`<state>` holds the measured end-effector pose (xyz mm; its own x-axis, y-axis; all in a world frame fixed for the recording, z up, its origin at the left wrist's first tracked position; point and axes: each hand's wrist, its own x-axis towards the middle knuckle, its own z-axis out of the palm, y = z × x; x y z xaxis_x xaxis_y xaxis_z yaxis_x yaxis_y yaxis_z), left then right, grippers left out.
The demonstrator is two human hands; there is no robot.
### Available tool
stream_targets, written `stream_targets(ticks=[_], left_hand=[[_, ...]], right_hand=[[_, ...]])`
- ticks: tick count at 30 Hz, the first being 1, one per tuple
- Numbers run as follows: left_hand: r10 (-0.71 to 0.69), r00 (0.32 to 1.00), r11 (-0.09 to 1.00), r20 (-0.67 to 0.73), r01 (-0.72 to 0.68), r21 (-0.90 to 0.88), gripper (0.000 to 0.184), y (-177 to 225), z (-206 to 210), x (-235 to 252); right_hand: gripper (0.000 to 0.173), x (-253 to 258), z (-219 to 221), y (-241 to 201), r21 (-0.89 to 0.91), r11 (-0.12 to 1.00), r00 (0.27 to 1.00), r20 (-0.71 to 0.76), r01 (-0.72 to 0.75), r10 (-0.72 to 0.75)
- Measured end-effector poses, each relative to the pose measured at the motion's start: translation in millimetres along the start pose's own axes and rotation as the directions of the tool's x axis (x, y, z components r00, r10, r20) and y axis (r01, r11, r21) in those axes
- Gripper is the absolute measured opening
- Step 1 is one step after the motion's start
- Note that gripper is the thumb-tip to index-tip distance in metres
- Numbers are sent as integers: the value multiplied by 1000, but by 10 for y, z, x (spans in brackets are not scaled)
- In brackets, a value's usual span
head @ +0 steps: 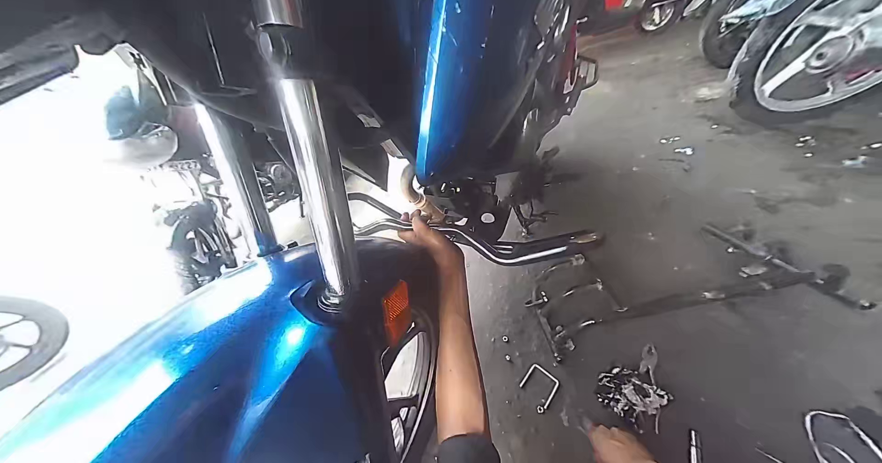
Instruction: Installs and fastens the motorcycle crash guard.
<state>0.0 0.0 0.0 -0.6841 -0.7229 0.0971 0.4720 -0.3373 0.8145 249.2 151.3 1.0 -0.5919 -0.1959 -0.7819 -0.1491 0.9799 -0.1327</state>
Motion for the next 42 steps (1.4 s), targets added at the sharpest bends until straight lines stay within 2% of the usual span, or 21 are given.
stream_targets(ticks=[1,2,4,6,7,9,12,14,17,20,22,23,25,27,30,32,33,36,38,40,42], left_hand=[[5,999,999,41,-7,31,30,-53,-54,-15],[15,998,999,64,-18,48,39,-108,-93,-16],[-27,999,999,40,29,-46,49,-195,-90,66],[-125,991,965,50,134,-227,32,-268,-46,154],[-193,974,931,120,220,-291,21,-249,-49,126],[-247,930,853,271,342,-394,22,-207,-62,70],[-227,922,843,314,348,-411,22,-250,-104,38],[-214,927,859,309,329,-391,23,-298,-128,9],[-144,950,914,278,235,-330,30,-384,-177,-64],[-33,965,961,260,102,-257,25,-446,-173,-86],[-49,969,963,240,109,-247,28,-437,-187,-125],[-69,973,963,222,123,-241,29,-428,-187,-140],[-70,977,967,201,116,-226,25,-442,-179,-129],[-43,975,961,218,100,-257,20,-471,-178,-95],[-139,959,963,249,189,-190,22,-431,-248,-148],[-299,916,953,267,301,35,40,-305,-434,-410],[-335,902,938,273,293,184,46,-231,-588,-619],[-188,930,871,314,10,491,37,236,-1021,-1314],[16,942,847,335,-191,497,24,775,-1091,-1665],[267,876,784,401,-440,439,21,1346,-982,-1719],[454,789,541,414,-613,576,22,1888,-885,-1576]], right_hand=[[45,797,724,520,-12,977,898,-391,214,-202],[44,1559,1199,874,-23,941,746,-603,339,-283],[47,2072,956,866,218,938,892,-423,271,-160],[34,1812,295,563,363,877,904,-397,316,-161],[28,1546,11,435,417,815,880,-422,402,-218],[24,956,-465,262,534,624,814,-473,570,-337],[26,377,-997,42,633,286,686,-582,720,-438],[32,337,-1362,-133,618,176,626,-656,766,-422],[36,636,-1865,-447,635,94,631,-718,767,-294],[38,1052,-2238,-676,740,12,728,-659,673,-189],[31,1280,-2395,-756,781,-44,763,-618,622,-187],[28,1359,-2439,-768,790,-29,770,-604,612,-202],[24,1469,-2485,-723,765,48,746,-610,643,-268],[24,1541,-2491,-614,705,68,678,-645,706,-353],[29,1565,-2389,-489,706,-75,622,-665,705,-414],[30,1534,-2321,-482,707,-102,640,-684,700,-350],[29,1515,-2295,-510,706,-72,654,-686,705,-321],[23,1485,-2285,-601,676,-19,647,-713,737,-270],[19,1474,-2219,-597,642,-20,624,-751,766,-218],[20,1453,-2175,-593,630,-40,615,-768,775,-178],[21,1427,-2143,-568,639,-76,623,-766,765,-159]])
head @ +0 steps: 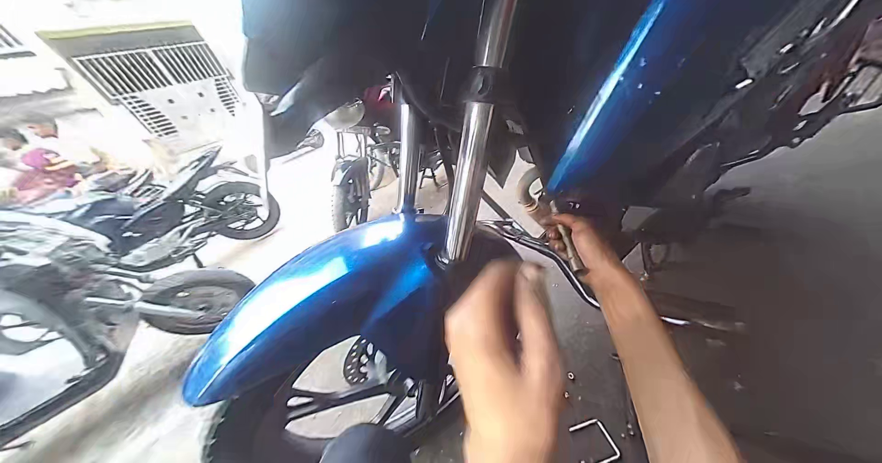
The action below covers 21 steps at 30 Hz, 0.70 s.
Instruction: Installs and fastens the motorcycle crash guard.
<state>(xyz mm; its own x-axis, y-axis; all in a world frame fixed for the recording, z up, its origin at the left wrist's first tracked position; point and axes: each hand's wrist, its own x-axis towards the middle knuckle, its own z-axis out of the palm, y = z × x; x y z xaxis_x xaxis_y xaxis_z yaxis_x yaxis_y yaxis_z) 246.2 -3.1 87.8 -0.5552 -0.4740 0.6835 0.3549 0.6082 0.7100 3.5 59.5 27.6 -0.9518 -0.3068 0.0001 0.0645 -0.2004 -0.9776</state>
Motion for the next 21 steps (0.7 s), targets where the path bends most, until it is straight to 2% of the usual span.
stream_targets(ticks=[1,3,5,7,8,9,11,13,15,18,21], left_hand=[[21,1000,978,-23,-16,208,24,109,-179,198],[-81,996,805,46,37,593,29,293,-594,535],[-198,973,601,115,28,799,32,288,-1123,776],[-248,960,478,128,7,878,44,-10,-1771,1024],[-274,952,475,138,9,880,53,-269,-2111,1189],[-341,925,536,168,45,843,59,-565,-2406,1385],[-577,785,663,223,292,689,66,-1114,-2757,1513],[-714,659,655,238,507,561,64,-1202,-2690,1369],[-771,588,619,245,601,505,64,-1068,-2601,1242],[-773,588,620,239,621,479,65,-939,-2553,1127],[-737,652,648,177,606,462,66,-721,-2424,908]], right_hand=[[21,-31,-18,-14,6,1000,1000,-9,-3,3],[22,-125,-83,-37,-32,999,1000,-6,-25,25],[28,-183,-91,-72,-55,996,997,35,-67,69],[34,-198,-108,-127,-9,995,990,99,-96,96],[35,-198,-108,-131,28,993,988,106,-114,110],[36,-201,-124,-125,69,989,987,103,-129,122],[31,-223,-155,-89,157,976,987,65,-152,144],[24,-171,-143,-86,228,963,989,14,-145,145],[20,-143,-122,-49,236,964,993,11,-120,121],[21,-184,-124,43,170,985,999,50,-8,-1],[25,-255,-162,111,111,991,996,40,76,-81]])
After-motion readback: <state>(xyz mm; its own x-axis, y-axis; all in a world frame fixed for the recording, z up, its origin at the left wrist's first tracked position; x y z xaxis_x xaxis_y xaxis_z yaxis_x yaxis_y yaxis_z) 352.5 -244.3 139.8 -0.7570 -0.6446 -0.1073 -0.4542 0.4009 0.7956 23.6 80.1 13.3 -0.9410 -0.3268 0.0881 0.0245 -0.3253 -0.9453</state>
